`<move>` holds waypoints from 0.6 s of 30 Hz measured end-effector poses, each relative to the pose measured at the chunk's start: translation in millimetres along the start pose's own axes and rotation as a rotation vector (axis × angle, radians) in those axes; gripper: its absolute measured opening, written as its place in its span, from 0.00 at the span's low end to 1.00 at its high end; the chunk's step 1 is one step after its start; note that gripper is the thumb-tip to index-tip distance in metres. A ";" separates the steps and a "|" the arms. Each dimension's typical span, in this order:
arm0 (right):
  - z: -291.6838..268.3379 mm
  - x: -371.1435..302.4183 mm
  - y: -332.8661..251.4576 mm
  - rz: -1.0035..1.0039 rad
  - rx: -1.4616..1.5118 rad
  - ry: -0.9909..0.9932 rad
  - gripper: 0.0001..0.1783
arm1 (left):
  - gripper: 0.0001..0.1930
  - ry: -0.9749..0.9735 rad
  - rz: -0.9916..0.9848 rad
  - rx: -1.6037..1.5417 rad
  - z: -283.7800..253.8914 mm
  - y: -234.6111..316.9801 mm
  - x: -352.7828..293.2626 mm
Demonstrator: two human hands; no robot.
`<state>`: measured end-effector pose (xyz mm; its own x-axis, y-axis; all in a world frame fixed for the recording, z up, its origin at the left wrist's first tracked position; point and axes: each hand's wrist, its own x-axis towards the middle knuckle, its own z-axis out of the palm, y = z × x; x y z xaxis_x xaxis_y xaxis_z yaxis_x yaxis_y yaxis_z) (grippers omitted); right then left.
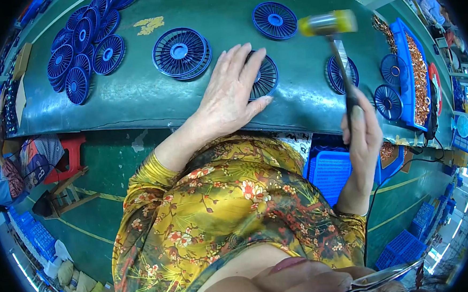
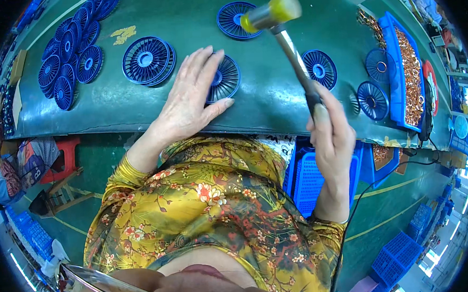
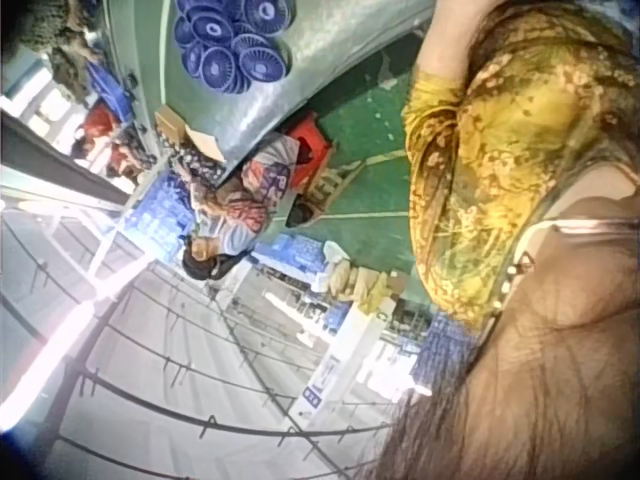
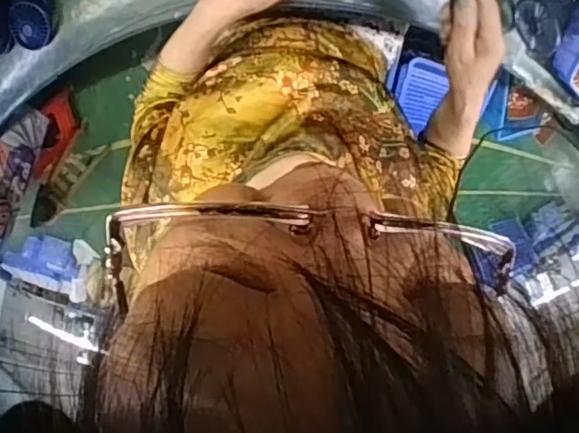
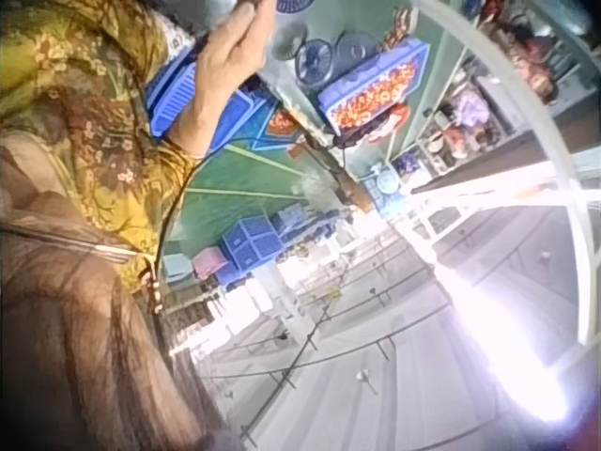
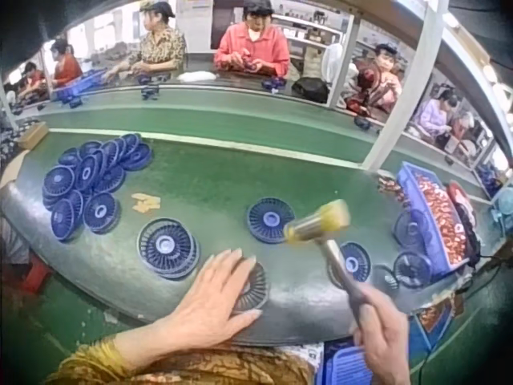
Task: Assembling metal rings into blue plastic fan components using a mallet on a factory line.
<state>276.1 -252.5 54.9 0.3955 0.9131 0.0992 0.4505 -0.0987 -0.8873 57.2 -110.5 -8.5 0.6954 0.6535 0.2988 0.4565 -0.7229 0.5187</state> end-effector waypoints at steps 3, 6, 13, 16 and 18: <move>-4.2 -17.4 -11.9 -0.162 0.060 0.076 0.18 | 0.50 0.059 -0.102 -0.165 -0.7 -0.2 3.4; 15.5 -8.0 20.9 -0.557 -0.494 -0.079 0.19 | 0.56 0.086 -0.144 -0.165 3.8 3.1 5.6; 17.2 -5.8 6.7 -0.129 -0.358 -0.143 0.17 | 0.51 0.303 -0.022 -0.285 2.8 -6.1 -4.7; 7.1 -16.3 7.6 -0.096 -0.284 -0.102 0.17 | 0.47 0.565 0.088 -0.078 -19.2 -27.9 -13.7; 8.5 -21.3 6.2 -0.115 -0.267 -0.280 0.17 | 0.54 0.556 -0.029 0.137 -37.9 -42.9 -19.1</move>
<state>263.7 -269.2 43.4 0.1138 0.9930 0.0320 0.6862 -0.0552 -0.7253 3.3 -83.4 -6.1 0.3017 0.6663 0.6819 0.5647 -0.7012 0.4353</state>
